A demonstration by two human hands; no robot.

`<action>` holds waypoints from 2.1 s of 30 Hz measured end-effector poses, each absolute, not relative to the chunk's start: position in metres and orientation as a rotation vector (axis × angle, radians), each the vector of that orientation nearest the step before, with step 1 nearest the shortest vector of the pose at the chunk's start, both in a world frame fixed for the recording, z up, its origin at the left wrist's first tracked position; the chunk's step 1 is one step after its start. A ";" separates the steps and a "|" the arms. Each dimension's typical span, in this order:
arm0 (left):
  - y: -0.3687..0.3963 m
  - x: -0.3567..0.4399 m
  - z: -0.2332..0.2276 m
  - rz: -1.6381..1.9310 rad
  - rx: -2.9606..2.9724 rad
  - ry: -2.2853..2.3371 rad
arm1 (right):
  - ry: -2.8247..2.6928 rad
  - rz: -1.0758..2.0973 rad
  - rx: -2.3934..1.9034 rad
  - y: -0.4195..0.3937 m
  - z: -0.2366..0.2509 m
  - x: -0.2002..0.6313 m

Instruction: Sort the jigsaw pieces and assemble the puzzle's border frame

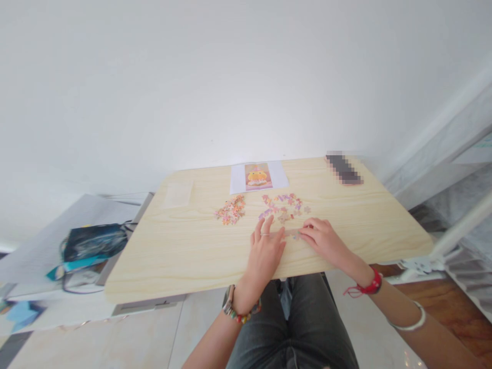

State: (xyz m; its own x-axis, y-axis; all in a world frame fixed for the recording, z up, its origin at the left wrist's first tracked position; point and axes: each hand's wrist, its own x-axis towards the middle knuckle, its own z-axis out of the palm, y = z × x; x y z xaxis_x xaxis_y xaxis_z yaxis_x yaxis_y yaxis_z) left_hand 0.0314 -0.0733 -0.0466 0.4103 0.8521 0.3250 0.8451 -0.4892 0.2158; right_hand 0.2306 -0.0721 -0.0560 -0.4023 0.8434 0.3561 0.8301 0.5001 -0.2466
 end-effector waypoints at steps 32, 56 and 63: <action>-0.057 0.005 -0.058 0.788 2.542 1.706 | -2.332 0.166 -1.381 -0.064 -0.058 0.236; -0.048 -0.017 -0.066 0.921 2.670 1.674 | -2.150 0.193 -1.455 -0.048 -0.050 0.266; -0.048 -0.016 -0.068 0.842 2.631 1.704 | -2.061 0.153 -1.577 -0.030 -0.061 0.274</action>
State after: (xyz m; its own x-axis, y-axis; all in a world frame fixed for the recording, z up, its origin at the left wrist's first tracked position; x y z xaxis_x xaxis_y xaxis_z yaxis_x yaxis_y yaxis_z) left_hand -0.0161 -0.0482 -0.0676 0.3157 0.8219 0.4742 0.8758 -0.4447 0.1876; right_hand 0.2738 -0.0298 -0.0606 -0.1731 0.9234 0.3425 0.8626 0.3100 -0.3997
